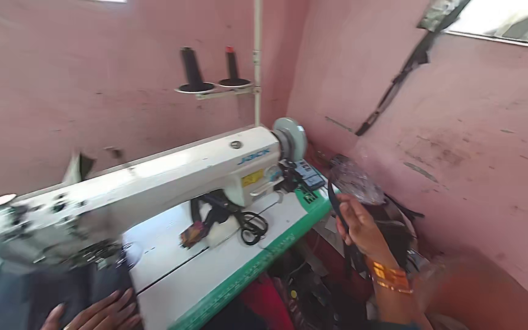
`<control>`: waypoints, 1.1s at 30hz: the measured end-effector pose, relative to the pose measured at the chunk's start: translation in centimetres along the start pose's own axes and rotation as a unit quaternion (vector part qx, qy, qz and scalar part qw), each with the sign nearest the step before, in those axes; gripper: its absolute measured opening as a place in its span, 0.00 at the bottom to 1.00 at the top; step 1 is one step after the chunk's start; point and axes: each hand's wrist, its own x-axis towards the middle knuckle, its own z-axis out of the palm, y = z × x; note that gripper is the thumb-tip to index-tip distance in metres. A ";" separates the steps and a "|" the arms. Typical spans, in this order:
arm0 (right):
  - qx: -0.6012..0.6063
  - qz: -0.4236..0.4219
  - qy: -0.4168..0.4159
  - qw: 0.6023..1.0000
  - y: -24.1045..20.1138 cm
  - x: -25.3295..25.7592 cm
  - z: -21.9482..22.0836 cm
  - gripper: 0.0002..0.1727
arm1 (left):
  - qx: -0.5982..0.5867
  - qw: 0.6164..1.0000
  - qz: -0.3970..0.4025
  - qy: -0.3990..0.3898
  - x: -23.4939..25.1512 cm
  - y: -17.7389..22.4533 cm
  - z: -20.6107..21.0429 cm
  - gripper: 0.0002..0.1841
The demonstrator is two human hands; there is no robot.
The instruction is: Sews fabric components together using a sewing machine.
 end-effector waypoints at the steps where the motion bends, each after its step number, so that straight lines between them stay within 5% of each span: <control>1: -0.010 -0.041 -0.090 0.995 -1.3 0.1 3.0 0.16 | 0.006 1.000 0.002 0.021 -0.1 -0.1 0.5 0.19; 4: 0.011 -0.118 -0.349 0.929 -3.6 1.0 13.4 0.13 | 0.047 0.990 0.013 0.131 -0.4 -1.1 2.4 0.21; 6: -0.007 -0.041 -0.463 0.886 -5.8 1.5 20.2 0.09 | 0.056 0.988 0.013 0.146 -0.5 -1.1 2.6 0.19; 8: -0.080 0.032 -0.509 0.856 -7.8 2.6 26.5 0.10 | 0.060 0.987 0.011 0.146 -0.2 -1.0 2.6 0.17; 12: -0.254 0.024 -0.490 0.834 -7.7 5.7 35.3 0.09 | 0.050 0.991 0.011 0.126 -0.1 -0.5 2.3 0.15; 19: -0.304 0.055 -0.468 0.828 -7.9 6.8 37.6 0.11 | 0.032 0.994 0.090 0.056 1.3 -1.4 0.8 0.16; 25: -0.441 -0.084 -0.456 0.769 -10.3 4.5 37.7 0.17 | 0.001 0.996 0.066 0.055 1.2 -2.3 1.2 0.18; 30: -0.270 -0.275 -0.441 0.810 -5.2 2.2 39.4 0.15 | 0.005 0.995 0.081 0.057 1.2 -2.8 1.3 0.17; 33: -0.198 -0.308 -0.377 0.851 -3.1 2.3 40.1 0.14 | 0.010 0.994 0.087 0.063 1.8 -3.9 1.2 0.17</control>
